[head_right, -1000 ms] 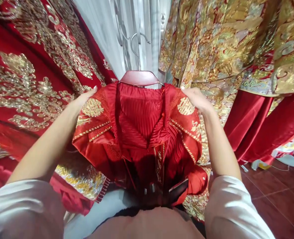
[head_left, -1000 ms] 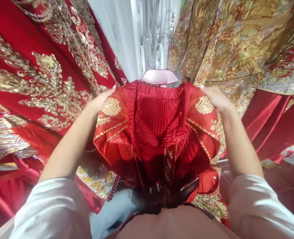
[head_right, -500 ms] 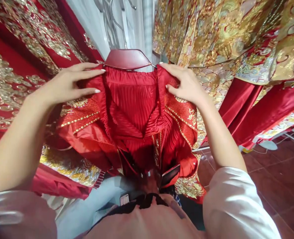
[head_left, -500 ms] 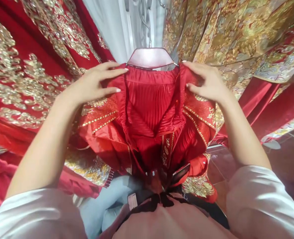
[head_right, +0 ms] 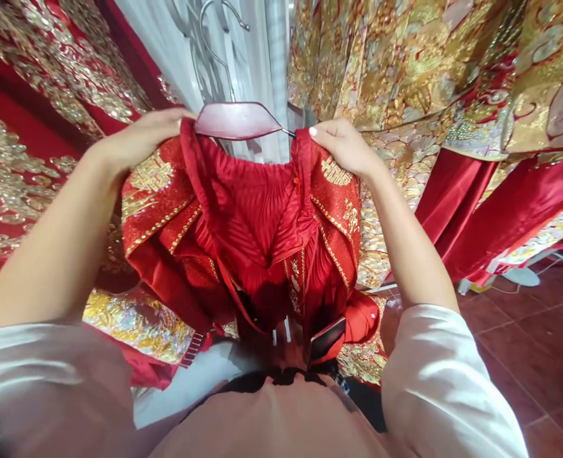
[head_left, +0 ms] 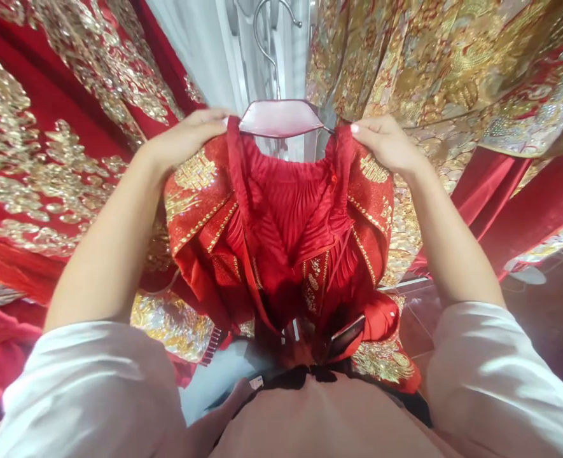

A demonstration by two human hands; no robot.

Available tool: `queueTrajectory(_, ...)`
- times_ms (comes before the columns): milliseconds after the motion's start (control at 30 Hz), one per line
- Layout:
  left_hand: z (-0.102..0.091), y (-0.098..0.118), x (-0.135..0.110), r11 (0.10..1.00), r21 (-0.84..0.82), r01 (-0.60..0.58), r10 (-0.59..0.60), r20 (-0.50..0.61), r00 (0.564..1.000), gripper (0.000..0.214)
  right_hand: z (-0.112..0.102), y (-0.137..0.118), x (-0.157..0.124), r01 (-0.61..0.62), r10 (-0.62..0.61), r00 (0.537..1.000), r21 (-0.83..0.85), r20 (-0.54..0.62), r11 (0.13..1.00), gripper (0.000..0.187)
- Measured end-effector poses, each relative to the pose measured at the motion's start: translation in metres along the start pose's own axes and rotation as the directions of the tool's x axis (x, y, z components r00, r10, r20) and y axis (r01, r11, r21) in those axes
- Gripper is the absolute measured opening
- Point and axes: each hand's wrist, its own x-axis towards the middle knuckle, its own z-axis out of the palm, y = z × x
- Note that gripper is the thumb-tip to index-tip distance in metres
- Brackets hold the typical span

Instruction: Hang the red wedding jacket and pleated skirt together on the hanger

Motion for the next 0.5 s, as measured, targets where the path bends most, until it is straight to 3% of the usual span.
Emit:
queueTrajectory(67, 0.002, 0.008, -0.017, 0.961, 0.258, 0.096, -0.081, -0.07, 0.994, 0.057, 0.002, -0.001, 0.001, 0.14, -0.119, 0.98, -0.124, 0.162, 0.982, 0.051)
queueTrajectory(133, 0.007, 0.014, -0.037, 0.875, 0.455, 0.165, -0.087, -0.187, 0.978, 0.064, 0.001, -0.005, 0.0, 0.254, -0.207, 0.952, -0.207, 0.224, 0.945, 0.041)
queueTrajectory(233, 0.021, 0.017, -0.057, 0.848, 0.46, 0.264, -0.113, -0.33, 0.937, 0.061, -0.002, -0.017, -0.02, 0.319, -0.305, 0.948, -0.332, 0.094, 0.888, 0.026)
queueTrajectory(333, 0.031, 0.016, -0.06, 0.87, 0.362, 0.336, -0.181, -0.398, 0.899, 0.045, 0.007, -0.02, -0.072, 0.333, -0.373, 0.928, -0.423, -0.013, 0.843, 0.032)
queueTrajectory(400, 0.033, 0.014, -0.058, 0.882, 0.314, 0.351, -0.223, -0.377, 0.899, 0.039, 0.025, -0.009, -0.118, 0.333, -0.289, 0.942, -0.38, 0.171, 0.863, 0.034)
queueTrajectory(433, 0.032, 0.013, -0.057, 0.887, 0.292, 0.357, -0.237, -0.376, 0.896, 0.036, 0.038, 0.0, -0.141, 0.316, -0.198, 0.92, -0.342, 0.338, 0.885, 0.036)
queueTrajectory(467, 0.031, 0.011, -0.058, 0.891, 0.27, 0.364, -0.25, -0.378, 0.892, 0.034, 0.053, 0.01, -0.162, 0.27, -0.073, 0.851, -0.315, 0.519, 0.91, 0.033)
queueTrajectory(500, 0.03, 0.008, -0.058, 0.894, 0.247, 0.374, -0.266, -0.382, 0.885, 0.031, 0.069, 0.021, -0.179, 0.178, 0.07, 0.807, -0.355, 0.586, 0.918, 0.029)
